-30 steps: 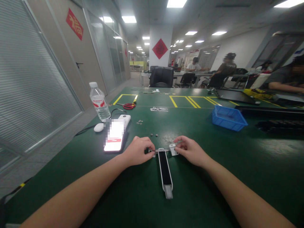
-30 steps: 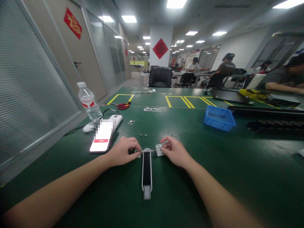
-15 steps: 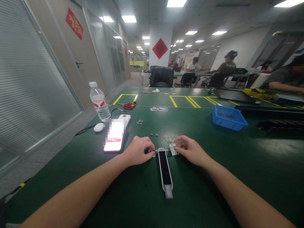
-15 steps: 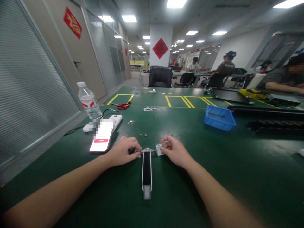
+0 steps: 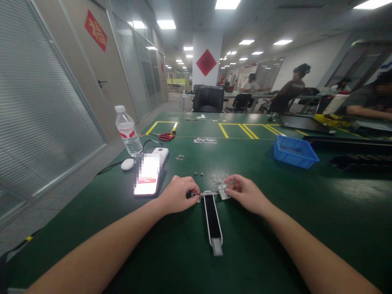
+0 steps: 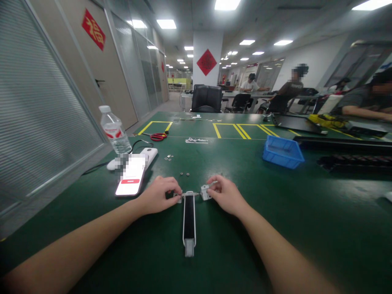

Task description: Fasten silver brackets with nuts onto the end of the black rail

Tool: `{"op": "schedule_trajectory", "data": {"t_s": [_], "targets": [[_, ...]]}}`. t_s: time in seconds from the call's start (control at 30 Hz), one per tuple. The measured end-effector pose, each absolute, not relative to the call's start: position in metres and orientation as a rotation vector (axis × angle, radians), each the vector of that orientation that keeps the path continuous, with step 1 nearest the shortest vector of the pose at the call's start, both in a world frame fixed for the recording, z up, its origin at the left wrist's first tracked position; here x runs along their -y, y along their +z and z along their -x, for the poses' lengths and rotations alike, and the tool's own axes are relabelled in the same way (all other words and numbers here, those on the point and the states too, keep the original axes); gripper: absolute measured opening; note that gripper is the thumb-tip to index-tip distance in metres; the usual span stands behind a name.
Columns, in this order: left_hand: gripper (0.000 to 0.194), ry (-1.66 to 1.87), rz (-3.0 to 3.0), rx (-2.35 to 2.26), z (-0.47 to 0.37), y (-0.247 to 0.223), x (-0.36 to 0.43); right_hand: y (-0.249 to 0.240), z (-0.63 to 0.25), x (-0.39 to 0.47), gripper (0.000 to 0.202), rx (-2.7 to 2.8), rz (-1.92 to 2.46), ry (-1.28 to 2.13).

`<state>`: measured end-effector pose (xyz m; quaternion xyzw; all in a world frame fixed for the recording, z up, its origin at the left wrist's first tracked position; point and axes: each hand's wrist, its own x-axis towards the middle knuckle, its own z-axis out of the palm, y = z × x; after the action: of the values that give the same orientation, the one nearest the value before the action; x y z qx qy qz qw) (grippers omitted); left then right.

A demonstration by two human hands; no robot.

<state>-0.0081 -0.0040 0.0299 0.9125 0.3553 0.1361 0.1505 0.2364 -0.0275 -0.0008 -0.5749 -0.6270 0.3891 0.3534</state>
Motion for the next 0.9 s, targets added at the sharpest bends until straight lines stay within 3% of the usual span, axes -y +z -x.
{"op": "schedule_trajectory", "data": {"t_s": [0.9], "targets": [[0.012,0.408,-2.644,-1.009,0.0086,0.0258,0.0018,0.0036,-0.2365,0.0301,0.022,1.614,1.426,0.909]]}}
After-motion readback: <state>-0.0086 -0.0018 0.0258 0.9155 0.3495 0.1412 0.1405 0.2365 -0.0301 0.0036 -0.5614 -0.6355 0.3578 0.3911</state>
